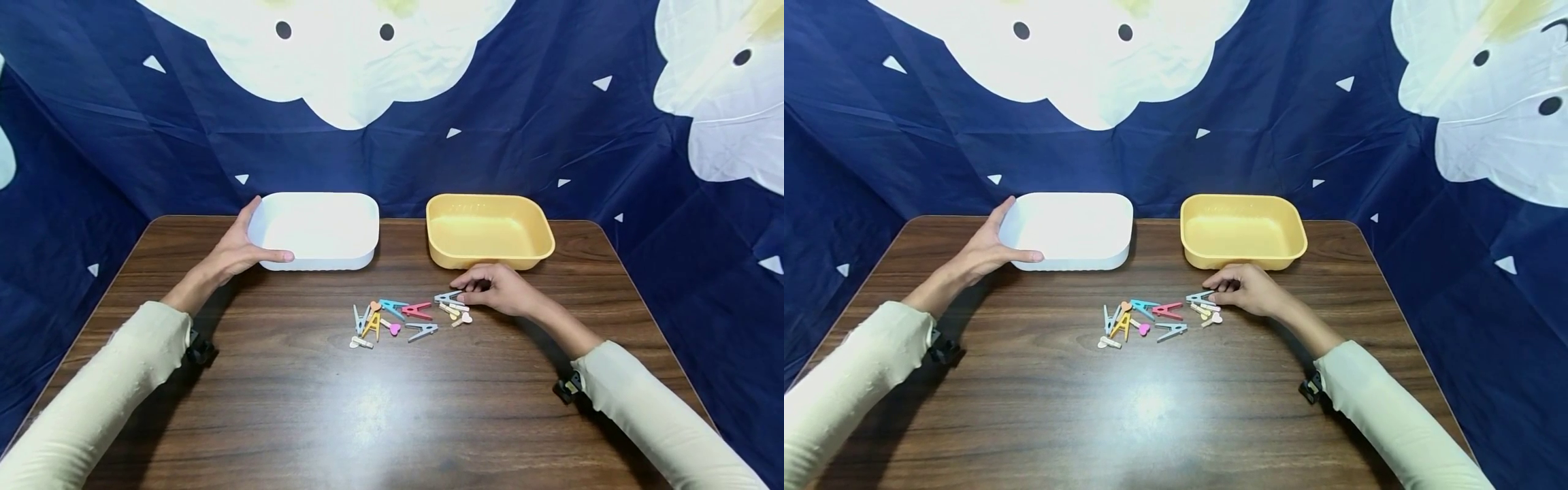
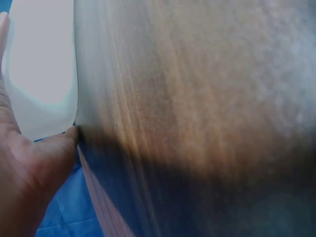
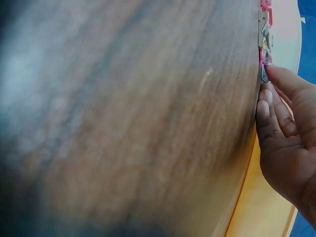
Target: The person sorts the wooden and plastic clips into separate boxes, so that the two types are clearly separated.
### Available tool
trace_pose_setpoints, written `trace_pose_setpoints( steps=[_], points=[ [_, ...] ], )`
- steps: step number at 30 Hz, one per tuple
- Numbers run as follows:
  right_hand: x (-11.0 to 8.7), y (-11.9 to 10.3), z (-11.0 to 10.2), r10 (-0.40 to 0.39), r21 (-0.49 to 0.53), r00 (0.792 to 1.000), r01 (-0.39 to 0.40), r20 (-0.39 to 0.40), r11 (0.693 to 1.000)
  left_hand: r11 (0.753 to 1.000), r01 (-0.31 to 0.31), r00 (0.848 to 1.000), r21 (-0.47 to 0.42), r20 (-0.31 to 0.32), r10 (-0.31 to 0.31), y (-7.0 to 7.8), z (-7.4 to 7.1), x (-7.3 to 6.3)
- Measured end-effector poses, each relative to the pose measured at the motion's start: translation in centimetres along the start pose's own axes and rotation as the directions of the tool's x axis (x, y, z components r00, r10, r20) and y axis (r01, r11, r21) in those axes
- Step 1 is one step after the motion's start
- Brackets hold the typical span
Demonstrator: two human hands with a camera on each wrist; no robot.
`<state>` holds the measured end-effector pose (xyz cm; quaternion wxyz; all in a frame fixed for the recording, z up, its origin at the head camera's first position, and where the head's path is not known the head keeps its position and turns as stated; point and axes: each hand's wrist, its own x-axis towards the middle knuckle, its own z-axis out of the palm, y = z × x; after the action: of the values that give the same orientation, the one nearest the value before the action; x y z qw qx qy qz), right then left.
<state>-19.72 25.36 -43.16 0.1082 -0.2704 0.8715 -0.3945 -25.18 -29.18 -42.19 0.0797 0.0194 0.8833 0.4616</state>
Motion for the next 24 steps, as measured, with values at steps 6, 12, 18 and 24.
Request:
trace_pose_setpoints(
  steps=[6,12,18,24],
  points=[
    [0.0,0.0,0.1,-0.025,-0.032,1.000,0.025,-0.008,0.999,1.000,0.004,1.000,-0.011,0.012,-0.004,0.1,0.0,0.0],
    [0.1,0.0,0.2,-0.079,-0.063,0.996,0.077,-0.032,0.995,1.000,0.000,1.000,-0.019,0.014,0.000,0.2,0.0,0.0],
    [0.3,-0.5,0.4,-0.074,-0.068,0.997,0.072,-0.038,0.995,1.000,0.002,1.000,-0.015,0.023,-0.001,0.4,-0.1,0.0],
    [0.2,-1.0,0.7,-0.053,-0.102,0.997,0.047,-0.055,0.994,1.000,0.007,1.000,-0.020,0.026,-0.006,0.3,-0.1,-0.1]
  ],
)
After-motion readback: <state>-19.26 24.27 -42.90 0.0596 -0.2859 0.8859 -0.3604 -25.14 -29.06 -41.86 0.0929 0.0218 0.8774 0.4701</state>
